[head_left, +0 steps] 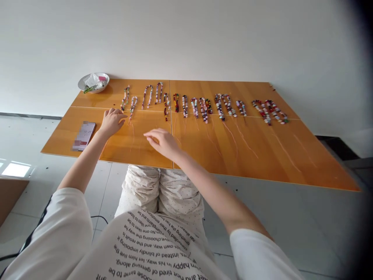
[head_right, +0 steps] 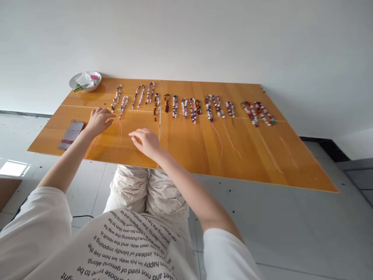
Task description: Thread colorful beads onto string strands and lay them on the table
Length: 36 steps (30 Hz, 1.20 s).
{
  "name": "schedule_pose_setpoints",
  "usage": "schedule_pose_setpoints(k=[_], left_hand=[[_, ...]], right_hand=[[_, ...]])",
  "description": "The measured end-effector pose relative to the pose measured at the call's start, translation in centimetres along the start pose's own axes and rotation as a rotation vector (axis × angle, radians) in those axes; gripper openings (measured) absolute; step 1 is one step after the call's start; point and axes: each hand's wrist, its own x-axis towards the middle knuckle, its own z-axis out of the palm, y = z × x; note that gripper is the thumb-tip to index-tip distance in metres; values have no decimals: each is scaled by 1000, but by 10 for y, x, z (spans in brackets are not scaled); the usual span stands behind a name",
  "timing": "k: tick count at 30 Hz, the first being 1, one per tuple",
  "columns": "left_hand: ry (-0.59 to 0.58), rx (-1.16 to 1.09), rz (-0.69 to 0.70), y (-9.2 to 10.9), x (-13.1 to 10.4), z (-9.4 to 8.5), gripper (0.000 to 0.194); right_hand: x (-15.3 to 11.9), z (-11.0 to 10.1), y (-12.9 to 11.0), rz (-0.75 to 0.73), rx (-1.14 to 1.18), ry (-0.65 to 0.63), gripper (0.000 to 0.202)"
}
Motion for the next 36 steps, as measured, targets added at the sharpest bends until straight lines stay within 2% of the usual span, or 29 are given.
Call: schedule_pose_setpoints(k=[4, 6, 8, 11, 15, 19, 26, 29, 32, 36], left_hand=[[0, -19, 57, -1, 31, 7, 39], [-3, -21, 94, -2, 43, 12, 30], [33, -18, 105, -4, 49, 16, 29], [86, -35, 114, -12, 53, 21, 35], [79, -87, 181, -22, 57, 27, 21], [100, -131, 211, -26, 63, 33, 22], [112, -200, 305, -33, 60, 32, 18], [98, -220, 388, -35, 54, 31, 24], [93, -212, 453, -35, 47, 31, 19], [123, -205, 466, -37, 41, 30, 20]], right_hand=[[71, 15, 25, 88, -23, 34, 25], [94, 19, 34, 111, -24, 57, 25], [105, 21, 39, 123, -24, 71, 24], [106, 24, 45, 125, -22, 52, 24], [103, 28, 47, 65, -15, -69, 29], [112, 35, 40, 4, -43, -174, 32], [127, 40, 41, 90, -140, -150, 24], [125, 40, 47, 132, -147, -146, 21], [121, 42, 48, 153, -146, -153, 17], [117, 49, 40, 212, -163, -121, 21]])
